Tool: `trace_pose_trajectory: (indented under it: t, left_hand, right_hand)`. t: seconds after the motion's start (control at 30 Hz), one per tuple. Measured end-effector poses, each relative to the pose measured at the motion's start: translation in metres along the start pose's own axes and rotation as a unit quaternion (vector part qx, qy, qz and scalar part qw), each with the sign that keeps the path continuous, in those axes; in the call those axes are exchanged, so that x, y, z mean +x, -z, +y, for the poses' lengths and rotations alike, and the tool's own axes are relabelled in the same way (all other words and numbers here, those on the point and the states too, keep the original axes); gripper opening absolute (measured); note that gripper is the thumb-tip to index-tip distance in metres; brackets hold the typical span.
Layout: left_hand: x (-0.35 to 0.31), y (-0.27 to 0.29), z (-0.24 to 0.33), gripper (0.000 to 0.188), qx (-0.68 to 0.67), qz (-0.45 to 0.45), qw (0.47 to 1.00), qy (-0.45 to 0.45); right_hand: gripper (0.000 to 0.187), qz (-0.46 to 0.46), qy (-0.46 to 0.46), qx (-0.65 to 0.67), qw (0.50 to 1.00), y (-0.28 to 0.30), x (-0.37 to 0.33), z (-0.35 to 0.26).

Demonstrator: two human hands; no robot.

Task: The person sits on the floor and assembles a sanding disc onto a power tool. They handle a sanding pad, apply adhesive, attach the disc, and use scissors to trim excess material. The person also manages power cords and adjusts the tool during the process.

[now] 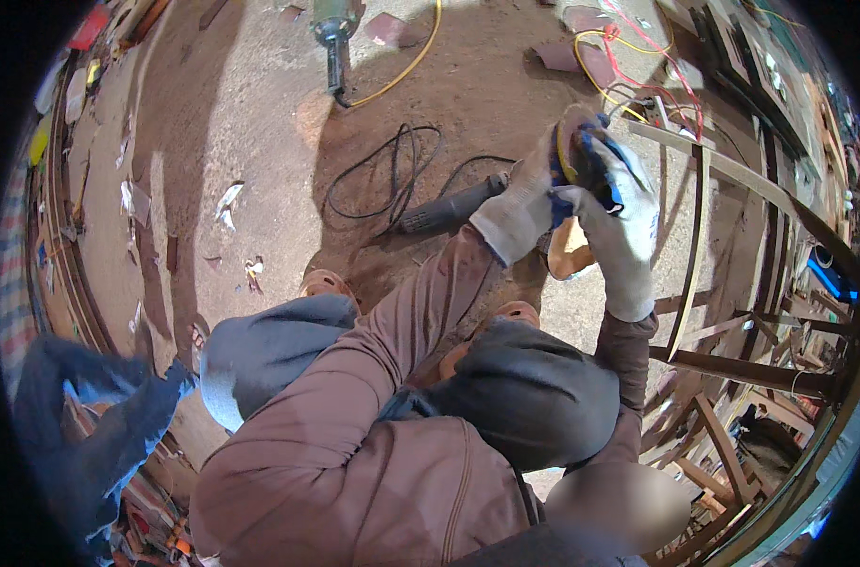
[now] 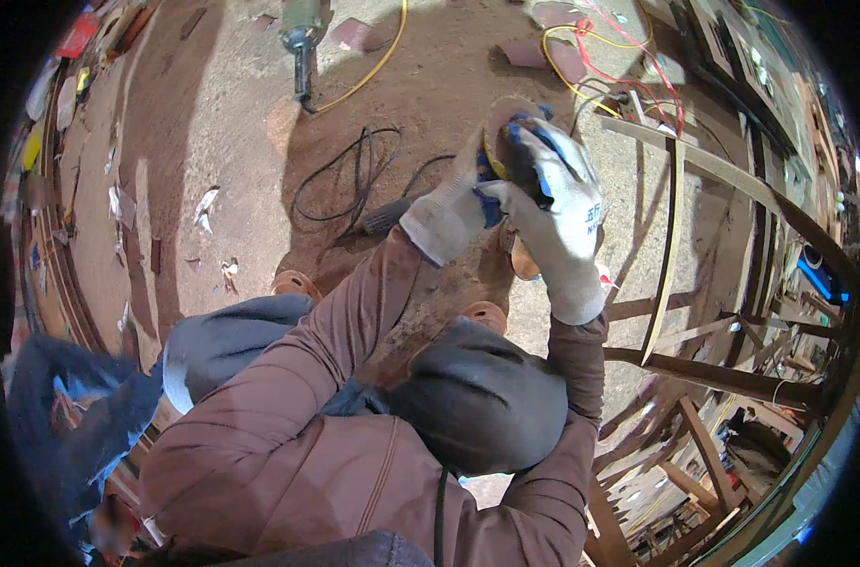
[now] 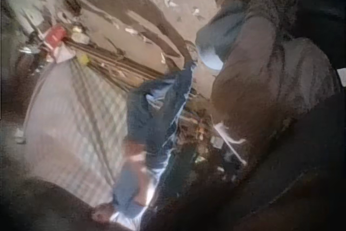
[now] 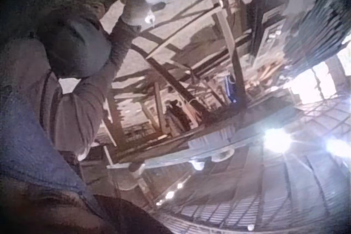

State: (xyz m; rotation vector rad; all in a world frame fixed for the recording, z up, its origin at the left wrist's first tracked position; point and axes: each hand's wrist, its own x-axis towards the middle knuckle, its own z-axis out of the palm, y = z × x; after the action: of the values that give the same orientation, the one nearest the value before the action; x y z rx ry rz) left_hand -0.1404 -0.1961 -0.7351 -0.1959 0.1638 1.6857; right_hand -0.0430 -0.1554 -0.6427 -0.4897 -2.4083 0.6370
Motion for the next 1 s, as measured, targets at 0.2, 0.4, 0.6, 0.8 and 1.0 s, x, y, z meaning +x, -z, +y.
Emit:
trace_pose_trajectory:
  t: [0.2,0.4,0.6,0.8,1.0]
  left_hand:
    - [-0.005,-0.006,0.021,0.055,0.009,-0.040,0.999,0.034]
    - [-0.008,-0.035,0.023,0.049,0.029,0.051,0.998,0.017]
    - [-0.010,-0.033,0.007,0.058,-0.003,0.047,0.998,0.035]
    - [-0.001,-0.007,-0.004,0.065,0.004,0.040,0.999,-0.006]
    - [-0.001,-0.006,0.002,0.066,-0.020,0.013,0.999,-0.029]
  right_hand:
    - [0.039,0.015,-0.044,0.049,0.998,-0.009,-0.009,0.000]
    - [0.023,0.104,0.070,-0.036,0.991,-0.023,-0.009,-0.003]
    - [0.024,0.150,-0.014,-0.022,0.988,-0.031,-0.021,-0.005]
    - [0.027,0.134,-0.040,-0.010,0.990,-0.025,-0.019,0.006]
    - [0.025,0.038,-0.052,0.078,0.995,-0.009,-0.006,0.004]
